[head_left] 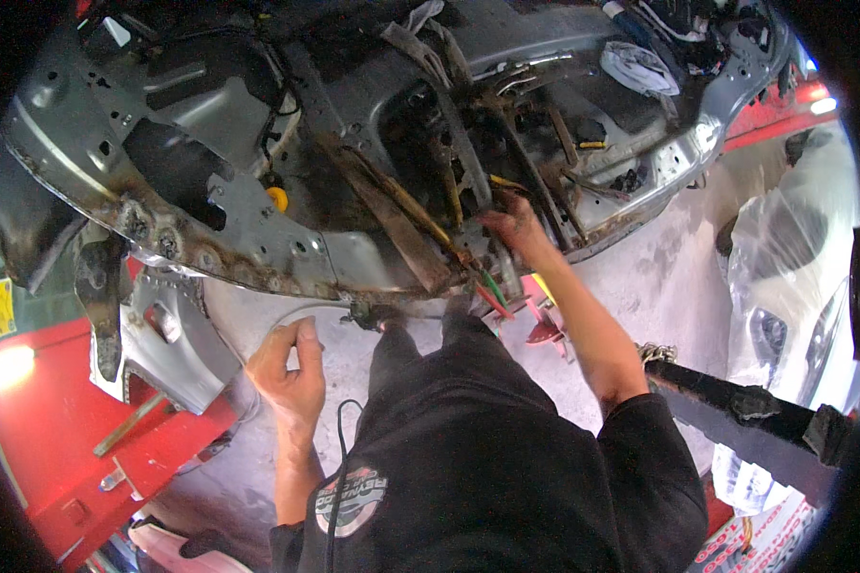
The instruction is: The person uses a pry bar and hammer to straighten a damaged front frame section of a car in a repair shop. They repeatedly strike the metal to reshape it, then fit a metal bracket into the repaired area.
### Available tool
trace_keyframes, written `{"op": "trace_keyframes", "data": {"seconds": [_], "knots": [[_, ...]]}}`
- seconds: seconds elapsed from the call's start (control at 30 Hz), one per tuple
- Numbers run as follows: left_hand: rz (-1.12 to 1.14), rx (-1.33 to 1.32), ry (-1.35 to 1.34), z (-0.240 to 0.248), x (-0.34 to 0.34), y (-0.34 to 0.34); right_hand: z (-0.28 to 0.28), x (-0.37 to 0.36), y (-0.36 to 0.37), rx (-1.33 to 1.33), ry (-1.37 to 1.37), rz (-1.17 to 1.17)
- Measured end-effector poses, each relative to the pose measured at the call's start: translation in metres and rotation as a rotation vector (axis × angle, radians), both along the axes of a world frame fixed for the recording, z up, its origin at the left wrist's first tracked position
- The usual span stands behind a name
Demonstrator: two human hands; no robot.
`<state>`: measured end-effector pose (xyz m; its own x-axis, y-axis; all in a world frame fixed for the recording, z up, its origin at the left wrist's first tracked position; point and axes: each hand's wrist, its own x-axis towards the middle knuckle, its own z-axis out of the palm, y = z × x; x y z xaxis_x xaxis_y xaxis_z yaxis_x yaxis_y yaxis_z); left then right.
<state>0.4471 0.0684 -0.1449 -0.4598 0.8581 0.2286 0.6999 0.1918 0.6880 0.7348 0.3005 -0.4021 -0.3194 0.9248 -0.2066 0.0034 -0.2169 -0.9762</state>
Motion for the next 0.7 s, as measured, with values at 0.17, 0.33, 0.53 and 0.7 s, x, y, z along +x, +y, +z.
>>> {"op": "trace_keyframes", "data": {"seconds": [0.17,0.33,0.53,0.7], "knots": [[-0.184,-0.23,-0.418,-0.01,0.027,0.014,0.027,-0.047,-0.039,0.716,-0.515,0.068],[-0.315,-0.367,-0.953,-0.055,0.056,0.045,0.145,-0.097,-0.073,0.039,-0.128,0.051],[-0.177,-0.141,-1.122,-0.066,0.067,0.057,0.17,-0.12,-0.083,0.119,0.076,0.081],[-0.033,-0.347,-1.154,-0.048,0.053,0.044,0.139,-0.118,-0.046,0.651,-0.141,0.189]]}}
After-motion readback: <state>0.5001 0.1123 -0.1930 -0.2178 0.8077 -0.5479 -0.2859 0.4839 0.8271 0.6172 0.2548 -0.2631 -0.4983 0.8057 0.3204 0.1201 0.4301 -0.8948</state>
